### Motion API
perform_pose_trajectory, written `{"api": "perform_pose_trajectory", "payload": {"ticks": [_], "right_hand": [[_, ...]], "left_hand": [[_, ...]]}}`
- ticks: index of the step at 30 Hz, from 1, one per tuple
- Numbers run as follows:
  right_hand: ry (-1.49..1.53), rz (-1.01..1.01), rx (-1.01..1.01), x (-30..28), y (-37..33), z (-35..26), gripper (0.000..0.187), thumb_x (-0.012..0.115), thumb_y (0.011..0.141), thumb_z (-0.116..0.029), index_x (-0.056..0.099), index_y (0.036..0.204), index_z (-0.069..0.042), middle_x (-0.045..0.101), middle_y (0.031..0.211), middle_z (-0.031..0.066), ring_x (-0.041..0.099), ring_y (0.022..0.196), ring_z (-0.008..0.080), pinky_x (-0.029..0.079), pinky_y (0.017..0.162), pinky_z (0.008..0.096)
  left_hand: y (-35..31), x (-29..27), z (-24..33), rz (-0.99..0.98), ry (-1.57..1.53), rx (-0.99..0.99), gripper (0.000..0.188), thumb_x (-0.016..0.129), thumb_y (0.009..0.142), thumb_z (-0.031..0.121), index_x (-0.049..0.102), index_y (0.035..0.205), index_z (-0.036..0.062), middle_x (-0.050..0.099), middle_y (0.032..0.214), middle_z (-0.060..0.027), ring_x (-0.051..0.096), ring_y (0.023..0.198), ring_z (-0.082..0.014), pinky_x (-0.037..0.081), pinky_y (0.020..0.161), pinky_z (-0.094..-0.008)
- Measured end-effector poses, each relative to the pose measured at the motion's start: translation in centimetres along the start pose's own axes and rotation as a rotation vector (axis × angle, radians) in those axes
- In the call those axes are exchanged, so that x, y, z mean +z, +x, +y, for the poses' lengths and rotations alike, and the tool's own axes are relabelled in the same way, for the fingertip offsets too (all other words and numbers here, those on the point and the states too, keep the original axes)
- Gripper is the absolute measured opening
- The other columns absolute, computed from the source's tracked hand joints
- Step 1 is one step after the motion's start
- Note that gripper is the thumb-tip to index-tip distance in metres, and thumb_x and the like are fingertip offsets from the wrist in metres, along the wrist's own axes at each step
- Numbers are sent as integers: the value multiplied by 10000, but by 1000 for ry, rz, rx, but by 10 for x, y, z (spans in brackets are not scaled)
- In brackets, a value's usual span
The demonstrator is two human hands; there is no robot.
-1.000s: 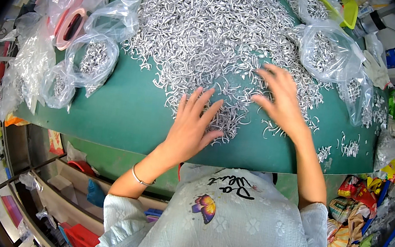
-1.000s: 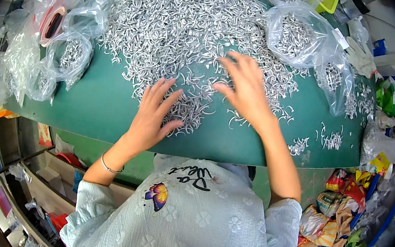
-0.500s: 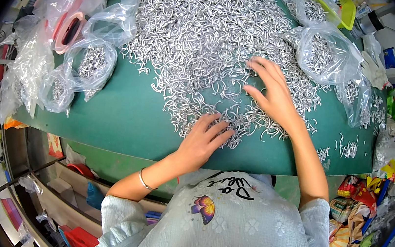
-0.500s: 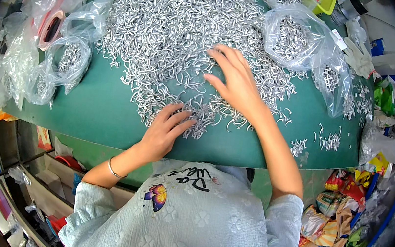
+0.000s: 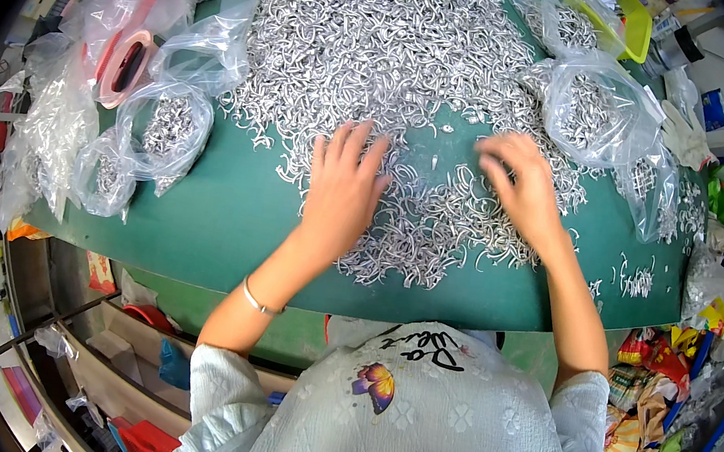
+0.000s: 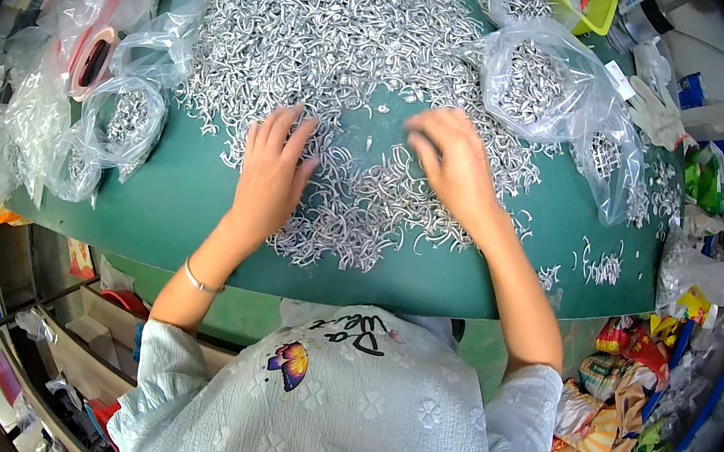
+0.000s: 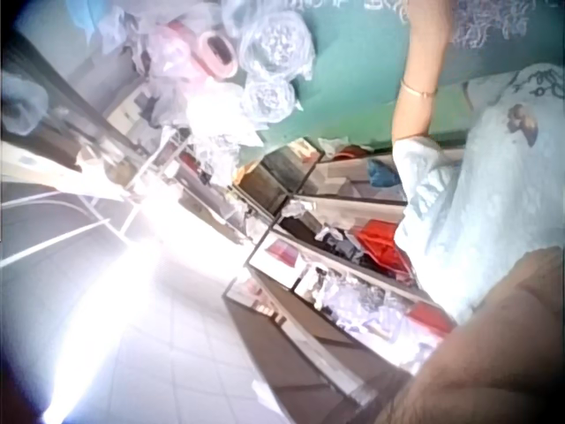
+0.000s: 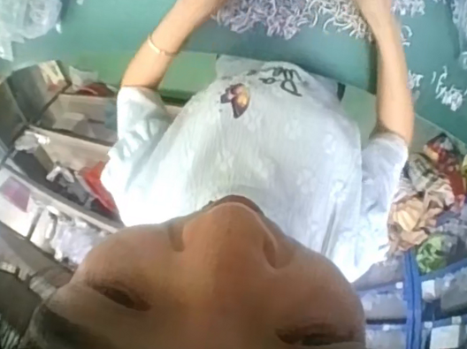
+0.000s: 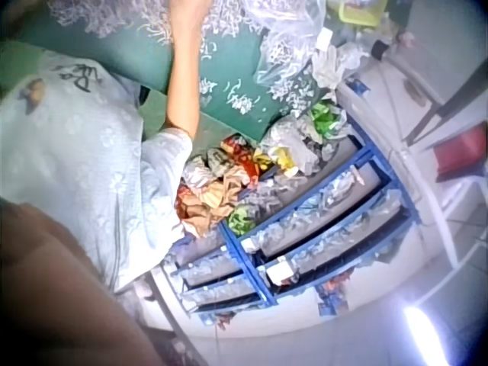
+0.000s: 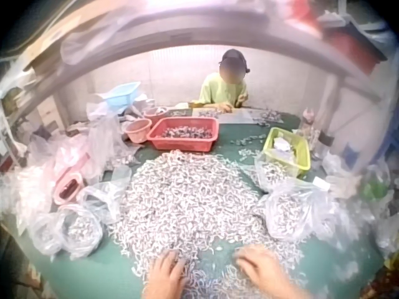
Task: The person sorts small silver metal hooks from a pile on a green workbench by hand and places them into plastic bags.
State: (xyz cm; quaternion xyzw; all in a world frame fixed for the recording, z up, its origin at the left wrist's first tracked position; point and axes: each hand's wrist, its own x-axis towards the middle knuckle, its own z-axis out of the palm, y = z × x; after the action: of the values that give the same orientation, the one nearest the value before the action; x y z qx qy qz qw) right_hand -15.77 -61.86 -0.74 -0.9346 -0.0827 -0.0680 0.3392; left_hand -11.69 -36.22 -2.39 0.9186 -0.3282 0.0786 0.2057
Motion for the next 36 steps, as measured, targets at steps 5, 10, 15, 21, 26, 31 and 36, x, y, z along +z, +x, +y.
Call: {"api": "perform_pose_trajectory", "payload": {"ticks": [5, 10, 15, 21, 26, 31, 36], "right_hand": [[-437, 162, -58, 34, 35, 22, 153, 694, 792, -104, 648, 927, -51, 588, 938, 82, 546, 950, 276, 420, 821, 398], [-342, 12, -88, 28, 20, 15, 120, 693, 781, -107, 613, 859, -64, 565, 895, 76, 532, 941, 271, 409, 803, 371], [-107, -26, -36, 17, 38, 15, 293, 712, 774, -62, 621, 1052, -48, 584, 1082, 118, 529, 1043, 312, 400, 946, 397], [-361, 297, -235, 58, 87, 8, 450, 750, 780, -227, 613, 1176, -65, 475, 1341, 126, 432, 1234, 346, 377, 988, 455], [-226, 10, -170, 56, 53, -5, 471, 763, 775, -256, 612, 1170, -50, 446, 1377, 153, 379, 1309, 383, 350, 1048, 478], [-115, 65, -160, 48, 45, 3, 469, 761, 777, -184, 595, 1195, -51, 468, 1354, 154, 423, 1271, 361, 359, 1046, 459], [-267, 230, -187, 63, 95, 13, 541, 772, 775, -257, 572, 1266, -149, 428, 1410, 156, 366, 1325, 400, 328, 1078, 483]], "left_hand": [[-3, 17, -1, -113, 141, 23, 497, 675, 850, 177, 520, 1313, 83, 436, 1410, -160, 377, 1307, -397, 296, 1085, -553], [-30, -6, -4, -249, 22, 139, 431, 657, 856, 150, 569, 1273, 87, 453, 1407, -136, 398, 1288, -359, 306, 1085, -527], [-31, -24, -6, -207, -328, 89, 396, 679, 835, 103, 604, 1220, 51, 496, 1359, -171, 463, 1232, -372, 349, 1065, -486], [51, 10, -36, 127, 125, -34, 495, 682, 843, 141, 532, 1307, 57, 434, 1389, -186, 370, 1319, -429, 349, 1039, -532], [40, 15, -38, 52, 33, -27, 564, 712, 796, 80, 513, 1323, 69, 413, 1404, -174, 323, 1327, -498, 345, 1072, -545], [33, 7, -41, 18, -6, -3, 537, 697, 765, 18, 538, 1273, 82, 429, 1382, -159, 362, 1295, -465, 358, 1064, -539], [48, 7, -41, 87, 35, -65, 600, 754, 750, 80, 518, 1302, 84, 398, 1415, -165, 396, 1250, -424, 367, 1033, -527]]}}
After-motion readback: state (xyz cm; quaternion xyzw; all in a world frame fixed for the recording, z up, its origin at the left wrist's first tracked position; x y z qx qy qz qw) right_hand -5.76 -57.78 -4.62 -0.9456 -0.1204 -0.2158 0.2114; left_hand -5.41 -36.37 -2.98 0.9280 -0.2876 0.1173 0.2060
